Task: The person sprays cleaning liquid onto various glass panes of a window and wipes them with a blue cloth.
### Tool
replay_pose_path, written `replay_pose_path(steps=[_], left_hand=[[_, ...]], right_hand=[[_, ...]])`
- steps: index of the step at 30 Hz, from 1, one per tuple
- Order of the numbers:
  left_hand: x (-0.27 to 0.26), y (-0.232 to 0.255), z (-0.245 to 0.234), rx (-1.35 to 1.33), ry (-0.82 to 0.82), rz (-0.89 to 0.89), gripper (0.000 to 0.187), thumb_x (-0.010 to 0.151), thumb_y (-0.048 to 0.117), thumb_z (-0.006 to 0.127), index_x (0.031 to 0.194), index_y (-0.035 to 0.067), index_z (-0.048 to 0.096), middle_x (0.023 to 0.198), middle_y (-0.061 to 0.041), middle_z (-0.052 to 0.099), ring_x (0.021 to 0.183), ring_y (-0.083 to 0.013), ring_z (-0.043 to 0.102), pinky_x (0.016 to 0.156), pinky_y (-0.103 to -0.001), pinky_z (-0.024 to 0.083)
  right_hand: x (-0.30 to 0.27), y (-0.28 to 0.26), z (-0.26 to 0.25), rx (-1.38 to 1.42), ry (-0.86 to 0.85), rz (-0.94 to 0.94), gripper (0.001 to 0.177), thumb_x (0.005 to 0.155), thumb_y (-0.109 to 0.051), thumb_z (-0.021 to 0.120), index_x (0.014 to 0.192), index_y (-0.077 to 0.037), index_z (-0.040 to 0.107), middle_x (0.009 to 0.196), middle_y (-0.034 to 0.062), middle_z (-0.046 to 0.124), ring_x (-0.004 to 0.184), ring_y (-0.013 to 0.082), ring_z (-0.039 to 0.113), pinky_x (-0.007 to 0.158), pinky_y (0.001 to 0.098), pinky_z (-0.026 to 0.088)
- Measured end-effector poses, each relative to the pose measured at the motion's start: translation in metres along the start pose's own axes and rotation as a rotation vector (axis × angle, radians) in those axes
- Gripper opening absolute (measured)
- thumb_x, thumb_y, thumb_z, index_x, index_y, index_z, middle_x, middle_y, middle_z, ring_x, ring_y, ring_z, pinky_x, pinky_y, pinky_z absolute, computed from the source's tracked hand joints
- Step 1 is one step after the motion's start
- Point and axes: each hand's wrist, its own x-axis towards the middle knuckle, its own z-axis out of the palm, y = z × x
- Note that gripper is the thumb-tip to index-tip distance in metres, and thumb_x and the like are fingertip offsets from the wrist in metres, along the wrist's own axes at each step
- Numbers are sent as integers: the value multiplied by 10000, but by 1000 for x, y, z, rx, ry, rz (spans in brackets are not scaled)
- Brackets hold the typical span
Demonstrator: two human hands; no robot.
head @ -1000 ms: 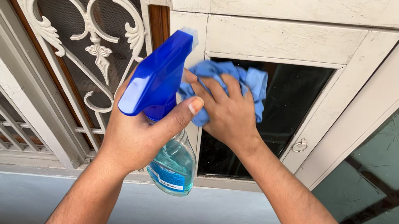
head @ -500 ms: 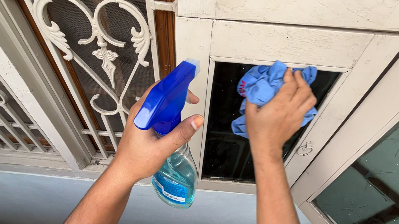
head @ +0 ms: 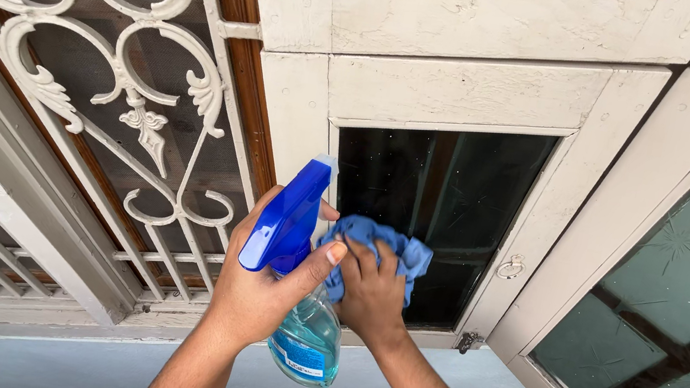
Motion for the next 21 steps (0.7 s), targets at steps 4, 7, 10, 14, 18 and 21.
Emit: replay_pose_path(steps=[4,7,10,14,18,21], left_hand=[[-1,-5,3,31,7,16,338,854,242,810,1115,66,687,943,16,596,698,-42,555,603,-219,463],[-5,-5,-3,24,1,-29,345,850,234,812,1118,61,682,937,14,615,680,-44,539,595,-224,458],[-13,-6,-13,24,25,-87,367,829,225,806,1126,63,666,914,18,629,648,-42,549,571,-226,465],[-24,-5,-33,74,76,-108,371,818,192,824,1129,54,676,765,7,602,636,-55,546,577,-233,453],[-28,-2,-39,33,106,-106,392,794,189,808,1124,50,649,854,33,655,659,-47,576,595,-228,493],[-24,-3,-34,100,89,-89,396,795,212,832,1125,55,677,802,15,641,649,-56,549,594,-228,463]], right_hand=[[-110,37,42,71,-152,-162,727,717,-428,814,1362,-180,587,1243,39,558,1192,338,460,860,548,416],[-164,65,55,-50,-454,-298,606,796,-266,733,1386,-227,599,1234,23,579,1245,283,473,931,555,431],[-175,85,54,13,-533,-332,555,797,-179,679,1344,-239,612,1240,8,615,1235,270,493,918,565,430],[-150,89,36,73,-527,-372,532,812,-118,675,1327,-243,631,1239,-13,643,1200,262,542,867,495,456],[-104,84,-5,47,-406,-338,538,767,-39,677,1267,-239,682,1231,-36,663,1164,238,570,823,411,466],[-44,88,-41,-66,-202,-289,533,771,-45,711,1253,-272,714,1209,-47,667,1155,226,572,847,378,458]])
